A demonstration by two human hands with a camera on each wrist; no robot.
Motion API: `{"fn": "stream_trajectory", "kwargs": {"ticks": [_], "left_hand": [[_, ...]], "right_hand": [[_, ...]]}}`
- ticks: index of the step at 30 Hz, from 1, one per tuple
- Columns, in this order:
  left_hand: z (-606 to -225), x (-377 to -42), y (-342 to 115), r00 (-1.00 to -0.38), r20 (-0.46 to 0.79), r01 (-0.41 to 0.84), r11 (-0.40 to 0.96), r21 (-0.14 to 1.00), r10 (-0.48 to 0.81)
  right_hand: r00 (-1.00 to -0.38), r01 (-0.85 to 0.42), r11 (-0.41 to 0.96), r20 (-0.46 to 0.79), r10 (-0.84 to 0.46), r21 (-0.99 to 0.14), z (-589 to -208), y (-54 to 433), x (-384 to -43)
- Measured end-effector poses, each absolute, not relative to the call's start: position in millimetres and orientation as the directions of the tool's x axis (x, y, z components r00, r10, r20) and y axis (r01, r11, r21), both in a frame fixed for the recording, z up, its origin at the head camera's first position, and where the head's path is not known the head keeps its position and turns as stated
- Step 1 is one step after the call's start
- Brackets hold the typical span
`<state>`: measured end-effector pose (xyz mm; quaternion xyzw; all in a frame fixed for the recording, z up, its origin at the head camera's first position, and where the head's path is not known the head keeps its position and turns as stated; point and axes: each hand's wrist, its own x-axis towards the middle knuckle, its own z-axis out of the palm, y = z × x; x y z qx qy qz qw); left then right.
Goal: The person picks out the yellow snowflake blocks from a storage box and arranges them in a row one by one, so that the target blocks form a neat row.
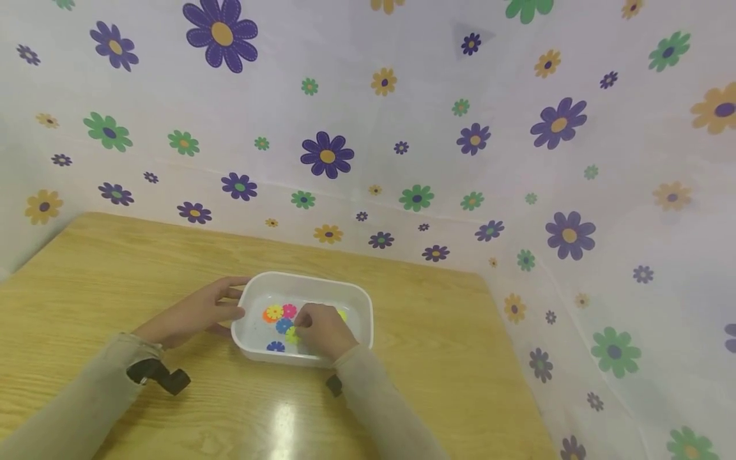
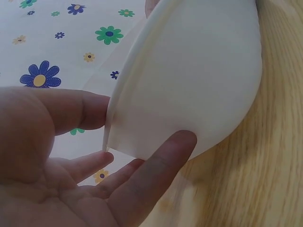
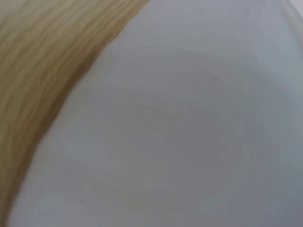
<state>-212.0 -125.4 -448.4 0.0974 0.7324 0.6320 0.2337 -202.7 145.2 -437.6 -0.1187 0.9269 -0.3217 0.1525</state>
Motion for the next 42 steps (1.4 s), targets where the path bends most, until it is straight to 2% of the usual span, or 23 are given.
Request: {"fn": "stream_trajectory", "kwargs": {"ticks": [8,16,21,27,35,42], "left_hand": [[-449.5,-211.2,-125.1,-0.872,-0.217,-0.15,0.182,0.972,0.439],[-449.6,-211.5,-126.0,-0.874,-0.218,-0.149,0.187,0.971,0.434],[-448.9,-210.2,-125.4,-0.875,-0.216,-0.144,0.193,0.971,0.433],[-450.5,-211.4,-125.3,-0.871,-0.207,-0.133,0.192,0.972,0.446],[-451.4,-210.6,-125.9,-0.877,-0.211,-0.135,0.2,0.97,0.431],[-448.4,-208.0,-124.2,-0.874,-0.199,-0.125,0.189,0.974,0.444]], "right_hand": [[-0.938,-0.097,0.656,-0.151,-0.311,-0.749,-426.4,164.5,-199.2],[-0.959,-0.084,0.589,-0.094,-0.266,-0.804,-403.3,206.0,-200.6],[-0.98,-0.04,0.553,-0.074,-0.183,-0.832,-392.4,239.2,-205.0],[-0.999,0.016,0.59,-0.042,-0.031,-0.807,-397.8,280.7,-213.0],[-0.98,0.184,0.594,-0.19,0.053,-0.783,-435.9,309.2,-219.0],[-0.966,0.239,0.603,-0.249,0.07,-0.761,-451.8,313.8,-222.8]]}}
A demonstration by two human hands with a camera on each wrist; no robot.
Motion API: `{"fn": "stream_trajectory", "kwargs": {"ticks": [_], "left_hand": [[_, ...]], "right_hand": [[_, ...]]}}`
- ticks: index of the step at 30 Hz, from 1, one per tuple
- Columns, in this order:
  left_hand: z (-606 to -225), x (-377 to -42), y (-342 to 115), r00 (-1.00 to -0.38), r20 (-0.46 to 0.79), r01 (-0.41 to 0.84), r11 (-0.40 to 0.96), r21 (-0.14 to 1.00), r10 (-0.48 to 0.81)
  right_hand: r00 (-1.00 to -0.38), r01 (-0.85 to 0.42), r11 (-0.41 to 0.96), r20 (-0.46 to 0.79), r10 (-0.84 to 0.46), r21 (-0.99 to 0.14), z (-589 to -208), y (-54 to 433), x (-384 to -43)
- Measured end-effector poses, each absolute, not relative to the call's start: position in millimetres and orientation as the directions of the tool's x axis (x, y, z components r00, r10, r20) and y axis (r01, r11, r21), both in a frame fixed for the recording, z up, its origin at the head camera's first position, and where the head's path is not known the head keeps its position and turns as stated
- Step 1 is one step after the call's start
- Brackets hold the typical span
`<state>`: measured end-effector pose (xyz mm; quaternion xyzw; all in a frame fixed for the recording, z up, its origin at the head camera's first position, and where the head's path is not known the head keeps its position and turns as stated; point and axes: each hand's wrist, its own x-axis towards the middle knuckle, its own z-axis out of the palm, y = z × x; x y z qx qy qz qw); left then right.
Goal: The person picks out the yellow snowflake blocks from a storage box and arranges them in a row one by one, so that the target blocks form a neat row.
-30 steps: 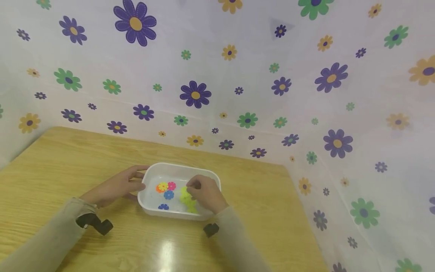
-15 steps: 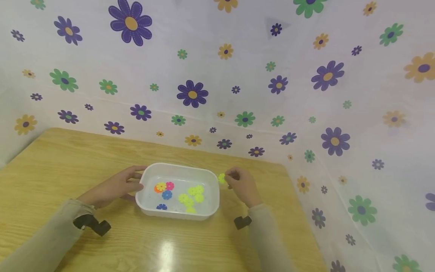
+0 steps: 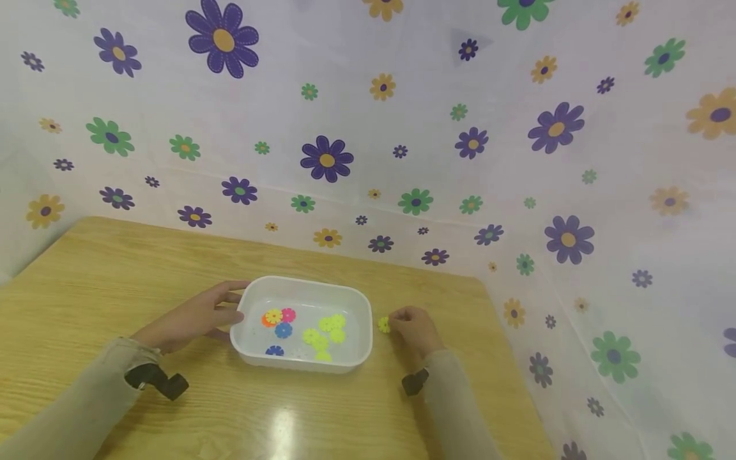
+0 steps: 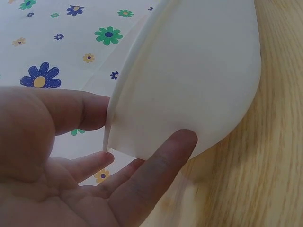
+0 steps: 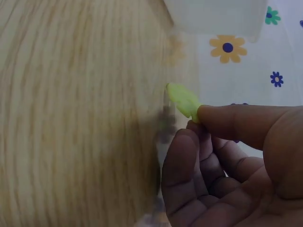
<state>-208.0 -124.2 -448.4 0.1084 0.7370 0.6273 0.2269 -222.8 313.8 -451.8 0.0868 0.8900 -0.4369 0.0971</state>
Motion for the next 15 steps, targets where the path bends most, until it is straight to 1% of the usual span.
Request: {"fn": "stream_trajectory", "kwargs": {"ticks": [6,15], "left_hand": [[-448.7,-207.8,-124.5,-0.874,-0.196,-0.124,0.187,0.975,0.445],[-451.2,-209.0,-124.9,-0.881,-0.2,-0.13,0.187,0.974,0.429]], "right_hand": [[-0.962,0.253,0.625,-0.258,0.084,-0.739,-456.8,312.3,-226.8],[-0.967,0.243,0.699,-0.229,0.116,-0.672,-460.4,307.9,-231.2]]}}
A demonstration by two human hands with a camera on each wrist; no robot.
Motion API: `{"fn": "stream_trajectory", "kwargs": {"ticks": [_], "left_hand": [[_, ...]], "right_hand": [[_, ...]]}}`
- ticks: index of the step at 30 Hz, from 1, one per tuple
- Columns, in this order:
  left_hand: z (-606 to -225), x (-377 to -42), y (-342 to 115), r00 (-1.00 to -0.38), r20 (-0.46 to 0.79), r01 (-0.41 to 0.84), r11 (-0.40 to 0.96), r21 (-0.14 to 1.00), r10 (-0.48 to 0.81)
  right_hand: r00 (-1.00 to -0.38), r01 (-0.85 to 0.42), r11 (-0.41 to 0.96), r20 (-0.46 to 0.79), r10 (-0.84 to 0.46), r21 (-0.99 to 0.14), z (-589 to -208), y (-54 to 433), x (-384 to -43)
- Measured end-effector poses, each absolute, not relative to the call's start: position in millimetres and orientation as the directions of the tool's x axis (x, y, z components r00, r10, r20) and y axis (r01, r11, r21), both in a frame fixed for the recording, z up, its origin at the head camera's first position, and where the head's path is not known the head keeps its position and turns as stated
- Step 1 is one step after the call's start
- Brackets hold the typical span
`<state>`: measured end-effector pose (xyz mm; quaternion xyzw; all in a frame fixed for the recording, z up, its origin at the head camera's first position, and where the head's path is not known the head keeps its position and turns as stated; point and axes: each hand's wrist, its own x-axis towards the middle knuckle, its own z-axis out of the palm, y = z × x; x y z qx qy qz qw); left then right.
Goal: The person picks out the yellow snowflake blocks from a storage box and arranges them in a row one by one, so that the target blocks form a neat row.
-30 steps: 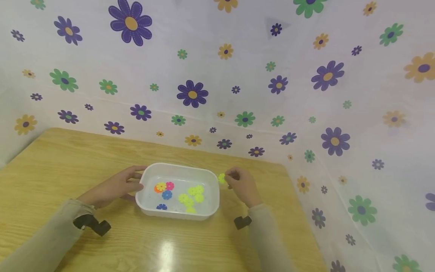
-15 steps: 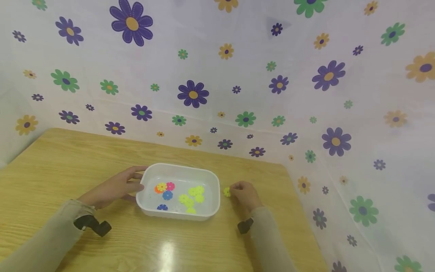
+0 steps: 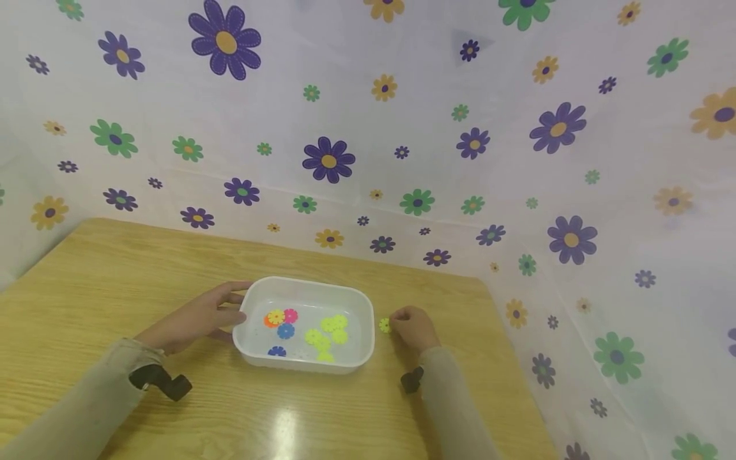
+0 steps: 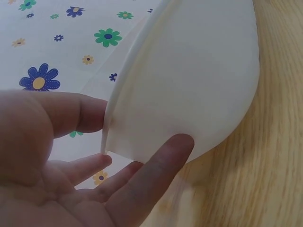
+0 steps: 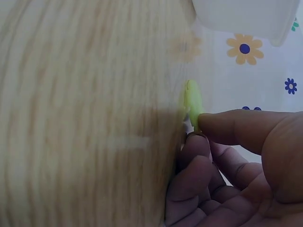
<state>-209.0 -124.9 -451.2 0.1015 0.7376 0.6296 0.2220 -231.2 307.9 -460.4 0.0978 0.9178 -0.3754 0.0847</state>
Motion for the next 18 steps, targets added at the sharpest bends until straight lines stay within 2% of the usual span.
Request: {"fn": "stream_trajectory", "kwargs": {"ticks": [18], "left_hand": [[-445.6,-205.6,-123.3,-0.888,-0.197,-0.123,0.197,0.973,0.415]], "right_hand": [[-0.971,0.231,0.718,-0.2,0.129,-0.657,-459.6,306.7,-228.8]]}}
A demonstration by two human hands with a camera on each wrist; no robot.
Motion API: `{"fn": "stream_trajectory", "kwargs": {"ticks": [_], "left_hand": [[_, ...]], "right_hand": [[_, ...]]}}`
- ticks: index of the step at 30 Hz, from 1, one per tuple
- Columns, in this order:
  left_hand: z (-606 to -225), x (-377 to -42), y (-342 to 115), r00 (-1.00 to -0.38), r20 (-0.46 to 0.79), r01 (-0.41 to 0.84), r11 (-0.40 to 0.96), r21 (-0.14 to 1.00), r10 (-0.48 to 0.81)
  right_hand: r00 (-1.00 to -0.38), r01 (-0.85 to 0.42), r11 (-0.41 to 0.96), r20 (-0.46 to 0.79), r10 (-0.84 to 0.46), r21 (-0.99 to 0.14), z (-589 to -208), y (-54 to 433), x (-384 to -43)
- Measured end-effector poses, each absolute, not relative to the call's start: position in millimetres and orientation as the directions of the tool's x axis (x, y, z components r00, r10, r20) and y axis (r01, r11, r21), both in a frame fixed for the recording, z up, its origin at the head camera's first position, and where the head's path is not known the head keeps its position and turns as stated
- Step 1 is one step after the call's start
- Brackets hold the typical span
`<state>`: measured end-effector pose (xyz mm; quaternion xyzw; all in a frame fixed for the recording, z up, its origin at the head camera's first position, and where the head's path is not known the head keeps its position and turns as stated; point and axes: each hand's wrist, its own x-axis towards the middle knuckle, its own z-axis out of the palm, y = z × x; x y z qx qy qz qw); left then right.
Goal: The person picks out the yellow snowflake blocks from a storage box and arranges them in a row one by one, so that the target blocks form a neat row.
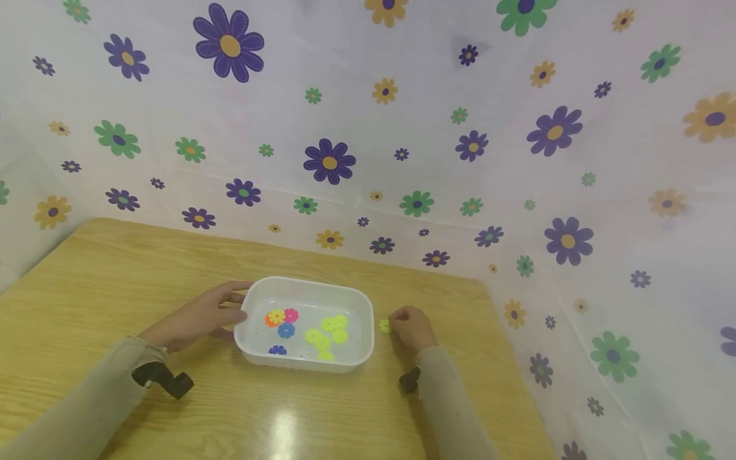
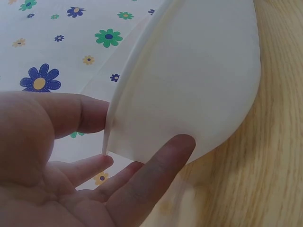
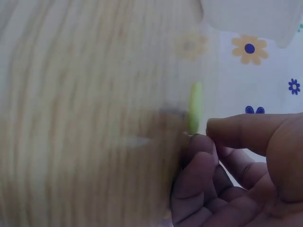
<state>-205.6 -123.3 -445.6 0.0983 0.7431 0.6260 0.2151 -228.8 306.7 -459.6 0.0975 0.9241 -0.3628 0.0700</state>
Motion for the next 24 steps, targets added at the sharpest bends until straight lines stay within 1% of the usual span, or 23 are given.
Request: {"fn": "stream_trajectory", "kwargs": {"ticks": [5,9,14,18,21,24], "left_hand": [[-448.7,-207.5,-122.9,-0.885,-0.196,-0.126,0.188,0.974,0.423],[-450.4,-209.2,-123.4,-0.884,-0.196,-0.126,0.187,0.974,0.425],[-451.1,-210.0,-125.9,-0.886,-0.191,-0.119,0.191,0.974,0.422],[-450.1,-209.3,-125.5,-0.888,-0.194,-0.12,0.197,0.973,0.417],[-449.2,-208.4,-124.2,-0.89,-0.197,-0.121,0.202,0.972,0.411],[-448.9,-207.4,-122.6,-0.892,-0.201,-0.125,0.207,0.97,0.405]], "right_hand": [[-0.988,0.152,0.685,-0.122,0.093,-0.712,-437.5,302.3,-216.6],[-0.998,0.066,0.662,-0.057,0.035,-0.747,-417.6,292.0,-209.0],[-0.997,-0.043,0.687,-0.014,-0.077,-0.725,-404.1,261.6,-197.9],[-0.98,-0.164,0.708,0.033,-0.195,-0.687,-404.0,232.6,-189.3],[-0.963,-0.214,0.711,0.024,-0.267,-0.67,-410.0,214.5,-188.4],[-0.95,-0.197,0.733,-0.059,-0.307,-0.652,-417.8,199.9,-190.3]]}}
